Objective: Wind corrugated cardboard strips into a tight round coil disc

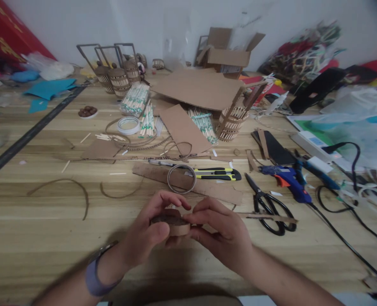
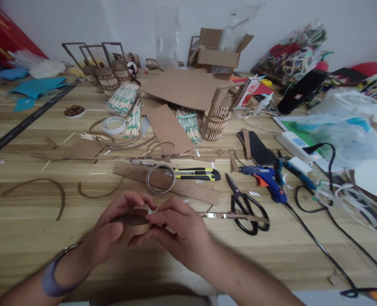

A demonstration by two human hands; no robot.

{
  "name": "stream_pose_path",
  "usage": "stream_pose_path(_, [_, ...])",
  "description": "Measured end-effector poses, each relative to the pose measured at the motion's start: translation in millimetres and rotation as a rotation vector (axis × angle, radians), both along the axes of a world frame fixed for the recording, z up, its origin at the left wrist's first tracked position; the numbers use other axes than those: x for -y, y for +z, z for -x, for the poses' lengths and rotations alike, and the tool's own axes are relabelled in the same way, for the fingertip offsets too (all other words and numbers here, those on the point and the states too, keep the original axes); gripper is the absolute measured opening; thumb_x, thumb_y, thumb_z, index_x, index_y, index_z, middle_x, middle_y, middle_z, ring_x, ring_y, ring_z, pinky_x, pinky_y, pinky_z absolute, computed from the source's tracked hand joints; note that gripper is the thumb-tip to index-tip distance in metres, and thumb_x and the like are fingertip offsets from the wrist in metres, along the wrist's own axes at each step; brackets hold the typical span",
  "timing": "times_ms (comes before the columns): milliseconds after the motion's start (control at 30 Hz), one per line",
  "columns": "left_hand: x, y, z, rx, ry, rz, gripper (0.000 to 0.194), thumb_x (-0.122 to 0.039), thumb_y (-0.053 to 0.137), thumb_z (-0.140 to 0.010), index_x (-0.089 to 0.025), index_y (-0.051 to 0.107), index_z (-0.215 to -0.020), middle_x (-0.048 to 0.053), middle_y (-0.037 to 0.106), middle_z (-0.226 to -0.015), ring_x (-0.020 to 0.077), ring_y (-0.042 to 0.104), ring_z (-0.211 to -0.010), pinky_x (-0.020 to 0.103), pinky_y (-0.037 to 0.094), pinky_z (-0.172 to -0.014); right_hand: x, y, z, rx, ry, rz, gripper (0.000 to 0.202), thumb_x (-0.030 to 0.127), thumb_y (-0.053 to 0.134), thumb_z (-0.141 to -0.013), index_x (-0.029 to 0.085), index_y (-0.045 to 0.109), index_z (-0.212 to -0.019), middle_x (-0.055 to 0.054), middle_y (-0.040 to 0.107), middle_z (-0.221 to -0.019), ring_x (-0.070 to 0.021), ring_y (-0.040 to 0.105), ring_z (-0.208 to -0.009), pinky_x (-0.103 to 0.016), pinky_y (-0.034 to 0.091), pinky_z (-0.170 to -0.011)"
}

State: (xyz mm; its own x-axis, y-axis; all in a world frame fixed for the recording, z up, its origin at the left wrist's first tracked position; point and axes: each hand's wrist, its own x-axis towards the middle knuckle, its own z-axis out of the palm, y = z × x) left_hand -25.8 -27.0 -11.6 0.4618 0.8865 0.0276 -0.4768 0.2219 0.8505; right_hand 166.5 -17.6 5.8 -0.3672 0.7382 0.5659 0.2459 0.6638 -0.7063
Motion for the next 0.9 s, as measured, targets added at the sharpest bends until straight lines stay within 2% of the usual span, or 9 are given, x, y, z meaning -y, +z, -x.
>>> stream_pose_path(100, [-3,0.4,2,-0.018,-0.031,-0.03,0.038,-0.053,0.069,-0.085,-0.027,0.061,-0.113,0.004,0.059,-0.117,0.0097,0.057,-0.065,0.022,0.047,-0.053,-1,-0.3,-1,0.033,0.012,-0.026,0.008,0.026,0.064,-0.095,0.021,0.069,-0.098,-0.004,0.067,-0.085,-0.0132,0.068,-0.072,-0.021,0.058,-0.06])
stream_pose_path(200, [-8,4.0,6,-0.245,0.034,-0.071,0.046,-0.056,0.068,-0.085,-0.022,0.062,-0.116,0.007,0.065,-0.112,0.019,0.063,-0.087,0.03,0.053,-0.074,-3,-0.7,-4,0.126,-0.026,-0.113,0.009,0.02,0.061,-0.095,0.021,0.068,-0.101,-0.005,0.068,-0.085,-0.0145,0.067,-0.072,-0.023,0.057,-0.06])
stream_pose_path(267, [-12,5.9,8,-0.359,0.102,-0.068,0.048,-0.056,0.068,-0.085,-0.021,0.062,-0.116,0.009,0.067,-0.114,0.0252,0.062,-0.103,0.035,0.05,-0.089,-5,-2.6,-7,0.219,-0.079,-0.217,0.011,0.018,0.058,-0.096,0.02,0.067,-0.103,-0.005,0.068,-0.083,-0.0158,0.066,-0.072,-0.026,0.055,-0.062])
stream_pose_path(333, [-14,6.0,10,-0.384,0.121,-0.047,0.05,-0.056,0.067,-0.085,-0.021,0.059,-0.12,0.01,0.066,-0.123,0.0294,0.059,-0.115,0.039,0.048,-0.097,-6,-5.8,-9,0.328,-0.113,-0.312,0.013,0.017,0.055,-0.098,0.018,0.065,-0.105,-0.006,0.068,-0.083,-0.0171,0.064,-0.072,-0.029,0.054,-0.065])
stream_pose_path(467, [-11,3.9,11,-0.513,0.048,-0.064,0.076,-0.055,0.078,-0.076,-0.024,0.046,-0.137,0.011,0.056,-0.14,0.0346,0.051,-0.128,0.045,0.038,-0.108,-5,-8.0,-12,0.492,-0.114,-0.41,0.016,0.015,0.049,-0.1,0.017,0.063,-0.108,-0.007,0.069,-0.085,-0.0185,0.061,-0.074,-0.032,0.051,-0.067])
stream_pose_path(567, [-8,4.4,7,-0.668,0.043,-0.039,0.091,-0.052,0.087,-0.065,-0.026,0.042,-0.14,0.012,0.052,-0.142,0.0345,0.051,-0.125,0.047,0.038,-0.106,-4,-2.2,-10,0.539,-0.077,-0.462,0.019,0.012,0.045,-0.1,0.014,0.062,-0.108,-0.007,0.069,-0.082,-0.0193,0.06,-0.07,-0.033,0.047,-0.063])
stream_pose_path(700, [-6,6.3,2,-0.729,0.074,-0.012,0.081,-0.052,0.082,-0.07,-0.026,0.045,-0.137,0.008,0.06,-0.123,0.0278,0.058,-0.104,0.042,0.045,-0.093,-2,4.1,-7,0.531,-0.034,-0.496,0.023,0.013,0.04,-0.101,0.012,0.061,-0.109,-0.008,0.069,-0.079,-0.0201,0.061,-0.067,-0.034,0.046,-0.061])
stream_pose_path(800, [-4,7.2,4,-0.71,0.064,-0.042,0.074,-0.047,0.08,-0.074,-0.027,0.045,-0.136,0.006,0.06,-0.115,0.0243,0.059,-0.098,0.036,0.047,-0.087,0,3.7,-7,0.488,-0.027,-0.496,0.021,0.012,0.042,-0.1,0.011,0.06,-0.111,-0.008,0.07,-0.08,-0.0203,0.06,-0.067,-0.034,0.048,-0.061])
stream_pose_path(900, [-3,8.2,7,-0.595,0.038,-0.042,0.075,-0.045,0.082,-0.072,-0.027,0.046,-0.135,0.006,0.059,-0.116,0.022,0.06,-0.094,0.032,0.049,-0.08,3,4.1,-10,0.427,0.005,-0.463,0.022,0.01,0.047,-0.098,0.01,0.06,-0.116,-0.008,0.071,-0.083,-0.0205,0.062,-0.071,-0.034,0.05,-0.064])
